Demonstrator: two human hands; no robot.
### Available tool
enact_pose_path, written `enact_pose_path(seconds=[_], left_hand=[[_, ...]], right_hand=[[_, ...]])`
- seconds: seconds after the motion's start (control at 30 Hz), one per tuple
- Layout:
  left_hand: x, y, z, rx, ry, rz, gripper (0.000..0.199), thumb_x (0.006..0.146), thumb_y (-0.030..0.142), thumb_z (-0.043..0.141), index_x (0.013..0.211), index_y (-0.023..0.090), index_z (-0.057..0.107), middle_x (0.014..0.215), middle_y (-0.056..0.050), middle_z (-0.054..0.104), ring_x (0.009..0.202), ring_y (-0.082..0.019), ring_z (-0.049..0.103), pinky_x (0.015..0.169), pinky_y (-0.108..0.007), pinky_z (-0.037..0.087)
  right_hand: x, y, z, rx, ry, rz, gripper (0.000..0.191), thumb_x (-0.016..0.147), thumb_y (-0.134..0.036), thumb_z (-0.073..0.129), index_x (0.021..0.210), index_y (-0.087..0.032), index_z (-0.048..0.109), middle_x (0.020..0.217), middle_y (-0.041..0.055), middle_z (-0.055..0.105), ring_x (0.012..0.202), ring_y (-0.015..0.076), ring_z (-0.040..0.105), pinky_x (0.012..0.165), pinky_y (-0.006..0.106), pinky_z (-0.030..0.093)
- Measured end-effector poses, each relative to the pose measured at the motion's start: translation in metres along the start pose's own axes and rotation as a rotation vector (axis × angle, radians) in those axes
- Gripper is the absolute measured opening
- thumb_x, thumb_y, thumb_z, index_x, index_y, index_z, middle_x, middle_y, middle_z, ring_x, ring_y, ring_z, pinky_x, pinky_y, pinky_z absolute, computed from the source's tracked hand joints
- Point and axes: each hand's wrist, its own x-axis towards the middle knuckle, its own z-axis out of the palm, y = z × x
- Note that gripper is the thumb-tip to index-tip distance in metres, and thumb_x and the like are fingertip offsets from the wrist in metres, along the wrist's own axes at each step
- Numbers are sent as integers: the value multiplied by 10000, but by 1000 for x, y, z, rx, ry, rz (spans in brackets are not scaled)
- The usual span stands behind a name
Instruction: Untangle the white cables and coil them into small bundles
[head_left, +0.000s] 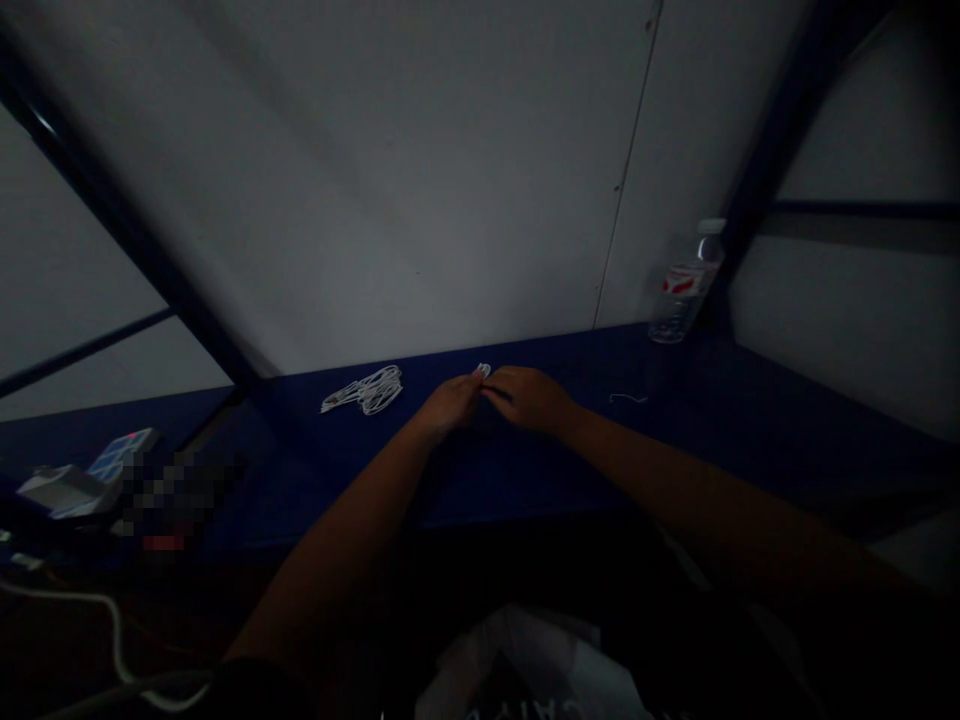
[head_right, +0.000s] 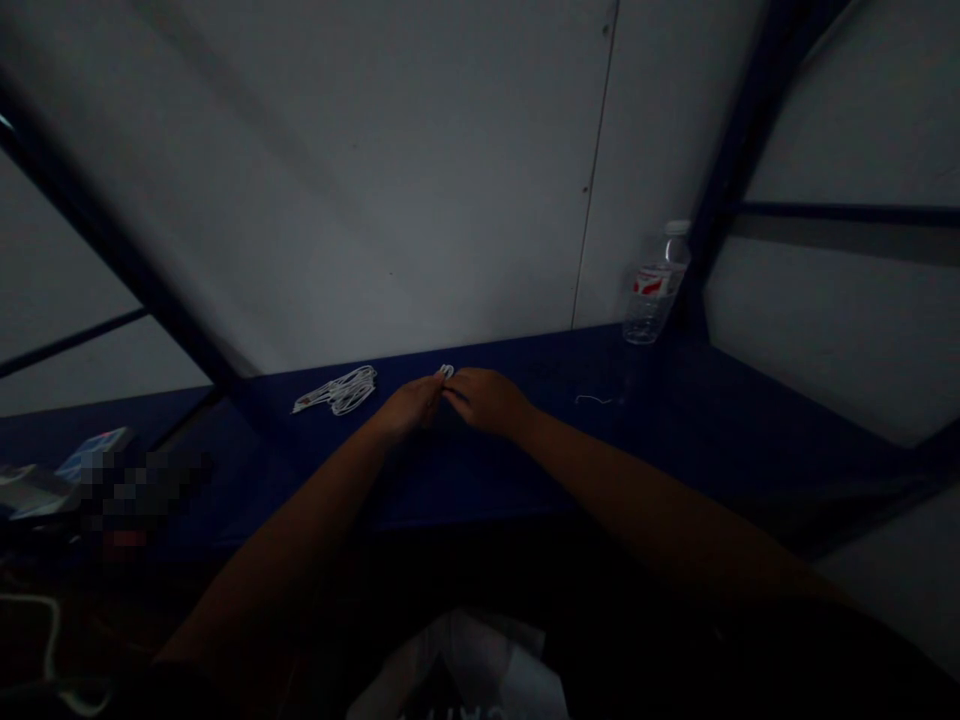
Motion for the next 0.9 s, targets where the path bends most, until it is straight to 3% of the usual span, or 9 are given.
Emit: enact_pose_path(seconds=[0.13,0.3,0.37,0.43,0.53,0.6,0.7,0.8,0.9], left_hand=[[0,-2,-2,185,21,63,518,905,654,387,742,180,518,540,31,445,455,-98,388,466,-243,305],[-1,0,-2,244,14,78,514,902,646,398,716,179,509,531,30,440,448,-96,387,452,-239,302],[-1,1,-1,195,-2,54,515,897,650,408,710,181,504,520,31,435,440,-96,388,445,-237,310],[-1,1,1,106,-8,9,511,888,657,428,720,181,509,520,32,440,436,-98,397,441,-236,325],[1,-1,2,-40,5,-85,497,860,660,489,741,179,520,517,33,454,422,-95,402,436,-232,332],[2,-2,0,-148,3,-158,490,843,659,523,736,181,512,496,38,445,401,-92,387,434,-233,334],[2,-2,-3,-307,-31,-229,467,838,631,562,726,182,500,484,42,438,388,-87,374,439,-233,342],[0,1,-6,-400,-74,-260,420,873,567,558,724,178,500,474,45,426,379,-81,357,433,-225,329],[-2,3,-6,-422,-107,-293,390,927,505,492,710,181,489,448,46,403,362,-84,336,421,-221,315]], right_hand=[[3,-1,1,122,19,102,205,903,-233,534,976,-151,707,928,101,711,848,205,642,793,328,479],[6,7,8,747,-52,472,227,858,-367,576,793,-170,670,670,27,660,618,150,618,624,281,489],[6,12,10,964,-62,563,235,818,-399,615,779,-170,653,662,21,651,604,146,620,606,279,502],[6,14,10,1029,-55,599,247,798,-415,635,770,-170,647,666,20,647,593,141,614,595,277,504],[5,11,6,824,-28,537,274,847,-422,594,766,-167,651,662,28,643,581,138,600,578,268,481],[5,7,0,565,49,406,254,878,-386,570,796,-165,665,704,39,651,611,140,595,604,271,474],[3,1,-6,242,137,150,192,874,-301,595,987,-168,677,897,69,669,758,164,611,715,296,493],[3,0,-10,1,82,-51,283,909,-226,552,1174,-159,626,1031,104,654,928,202,605,820,331,491],[3,0,-10,-191,12,-145,286,960,-186,469,1200,-136,616,1029,119,657,951,213,587,827,339,475]])
